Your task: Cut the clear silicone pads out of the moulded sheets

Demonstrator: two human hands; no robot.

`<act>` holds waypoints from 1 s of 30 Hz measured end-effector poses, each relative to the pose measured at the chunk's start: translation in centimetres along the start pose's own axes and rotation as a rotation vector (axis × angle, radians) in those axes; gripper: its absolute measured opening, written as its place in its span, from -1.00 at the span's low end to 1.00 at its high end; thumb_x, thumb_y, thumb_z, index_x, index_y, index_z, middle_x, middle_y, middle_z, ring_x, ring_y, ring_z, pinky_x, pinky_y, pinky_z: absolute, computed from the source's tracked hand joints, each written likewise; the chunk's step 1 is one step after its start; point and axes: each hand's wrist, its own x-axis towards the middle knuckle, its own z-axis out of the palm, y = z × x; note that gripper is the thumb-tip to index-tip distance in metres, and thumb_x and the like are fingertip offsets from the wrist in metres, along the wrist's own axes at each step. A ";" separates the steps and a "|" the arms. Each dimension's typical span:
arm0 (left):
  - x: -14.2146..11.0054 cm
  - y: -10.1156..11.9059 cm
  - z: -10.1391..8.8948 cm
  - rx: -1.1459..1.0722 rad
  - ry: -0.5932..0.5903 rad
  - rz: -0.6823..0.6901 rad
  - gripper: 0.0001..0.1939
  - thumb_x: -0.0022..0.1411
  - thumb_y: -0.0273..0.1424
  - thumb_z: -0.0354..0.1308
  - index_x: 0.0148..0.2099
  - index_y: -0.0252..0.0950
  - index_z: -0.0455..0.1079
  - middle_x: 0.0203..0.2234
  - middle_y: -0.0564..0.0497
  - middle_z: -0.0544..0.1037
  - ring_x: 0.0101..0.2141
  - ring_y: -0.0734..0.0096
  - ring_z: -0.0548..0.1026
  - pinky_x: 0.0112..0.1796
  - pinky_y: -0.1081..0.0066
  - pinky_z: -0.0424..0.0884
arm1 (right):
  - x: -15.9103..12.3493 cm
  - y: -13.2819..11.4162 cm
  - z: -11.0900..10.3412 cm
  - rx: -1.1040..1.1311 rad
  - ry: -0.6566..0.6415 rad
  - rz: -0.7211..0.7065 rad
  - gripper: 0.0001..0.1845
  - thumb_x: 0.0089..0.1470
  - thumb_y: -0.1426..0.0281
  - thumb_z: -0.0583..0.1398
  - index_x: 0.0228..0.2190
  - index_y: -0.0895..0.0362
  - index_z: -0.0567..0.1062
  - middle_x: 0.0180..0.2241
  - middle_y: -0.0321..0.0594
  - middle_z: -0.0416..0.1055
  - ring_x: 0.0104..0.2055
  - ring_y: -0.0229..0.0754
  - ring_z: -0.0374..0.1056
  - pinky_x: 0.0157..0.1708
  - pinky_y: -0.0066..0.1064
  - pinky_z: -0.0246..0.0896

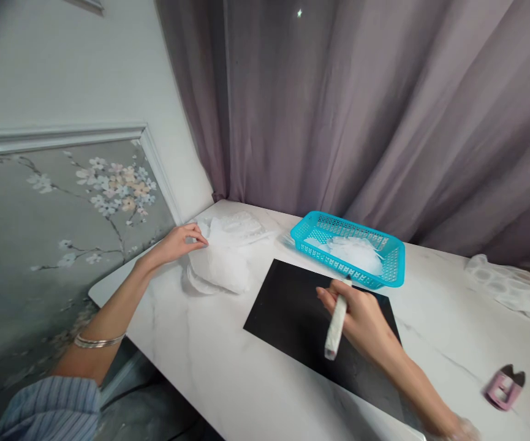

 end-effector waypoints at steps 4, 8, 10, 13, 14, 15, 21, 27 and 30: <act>-0.3 0.4 -1.2 -0.065 0.035 0.018 -0.75 0.12 -0.16 0.21 -0.32 -0.21 0.57 -0.08 -0.07 0.52 -0.06 0.18 0.46 -0.09 0.29 0.37 | 4.5 -5.0 4.0 0.240 -0.160 -0.075 -0.65 0.08 0.10 0.19 -0.56 0.05 0.32 -0.38 -0.13 0.52 -0.33 -0.03 0.43 -0.27 -0.22 0.28; -0.5 -0.5 -2.8 -0.125 0.087 0.024 -0.73 0.14 -0.14 0.21 -0.31 -0.23 0.56 -0.09 -0.12 0.56 -0.02 0.16 0.48 0.04 0.23 0.31 | 7.8 -10.4 10.7 0.743 -0.336 0.029 -0.61 -0.17 0.18 0.37 -0.51 0.07 0.28 -0.34 -0.21 0.51 -0.30 -0.10 0.44 -0.31 -0.31 0.32; -0.9 -1.3 -3.4 -0.145 0.108 0.014 -0.72 0.12 -0.13 0.23 -0.33 -0.25 0.56 -0.12 -0.14 0.58 -0.04 0.14 0.50 0.05 0.20 0.32 | 8.0 -12.3 14.2 0.892 -0.370 0.066 -0.58 -0.27 0.25 0.40 -0.55 0.07 0.26 -0.51 -0.34 0.41 -0.44 -0.19 0.38 -0.39 -0.36 0.31; -1.5 -2.7 -3.6 -0.168 0.133 -0.010 -0.73 0.10 -0.14 0.25 -0.35 -0.25 0.56 -0.09 -0.18 0.56 -0.02 0.12 0.49 0.03 0.17 0.35 | 7.4 -13.9 17.5 0.967 -0.357 0.106 -0.56 -0.22 0.25 0.37 -0.60 0.07 0.17 -0.58 -0.39 0.33 -0.51 -0.24 0.36 -0.44 -0.37 0.33; -1.6 -3.1 -3.4 -0.174 0.142 -0.018 -0.73 0.09 -0.15 0.25 -0.34 -0.25 0.56 -0.06 -0.18 0.55 0.00 0.11 0.48 0.01 0.18 0.37 | 7.2 -14.0 17.9 0.992 -0.346 0.130 -0.56 -0.18 0.24 0.35 -0.59 0.07 0.16 -0.56 -0.36 0.36 -0.50 -0.23 0.38 -0.44 -0.36 0.35; -1.6 -3.3 -3.1 -0.181 0.154 -0.026 -0.74 0.10 -0.16 0.25 -0.32 -0.25 0.56 -0.04 -0.18 0.53 0.02 0.11 0.47 0.00 0.18 0.38 | 7.1 -13.9 18.1 1.016 -0.337 0.158 -0.58 -0.15 0.24 0.33 -0.58 0.07 0.15 -0.52 -0.33 0.40 -0.49 -0.22 0.41 -0.43 -0.34 0.37; -1.3 -3.8 -0.7 -0.205 0.198 -0.099 -0.79 0.11 -0.32 0.23 -0.18 -0.20 0.57 0.09 -0.12 0.44 0.12 0.12 0.37 0.03 0.24 0.36 | 8.1 -11.6 15.9 1.091 -0.276 0.290 -0.51 -0.18 0.28 0.36 -0.55 0.07 0.09 -0.33 -0.18 0.52 -0.37 -0.13 0.51 -0.32 -0.25 0.44; -3.8 -5.1 0.8 -0.258 0.283 -0.324 -0.50 0.05 -0.29 0.31 0.08 -0.22 0.45 0.08 -0.17 0.47 0.09 0.00 0.39 0.11 0.17 0.26 | 9.7 -13.7 14.6 1.136 -0.188 0.233 -0.50 -0.20 0.30 0.36 -0.57 0.08 0.08 -0.41 -0.30 0.42 -0.33 -0.19 0.48 -0.33 -0.31 0.45; -5.6 -5.8 0.3 -0.336 0.317 -0.451 -0.46 0.03 -0.22 0.32 0.07 -0.27 0.43 0.04 -0.23 0.49 0.02 -0.01 0.45 -0.01 0.17 0.36 | 12.0 -18.7 13.9 1.165 -0.171 0.118 -0.58 -0.16 0.38 0.31 -0.58 0.09 0.10 -0.46 -0.36 0.34 -0.38 -0.26 0.42 -0.34 -0.34 0.45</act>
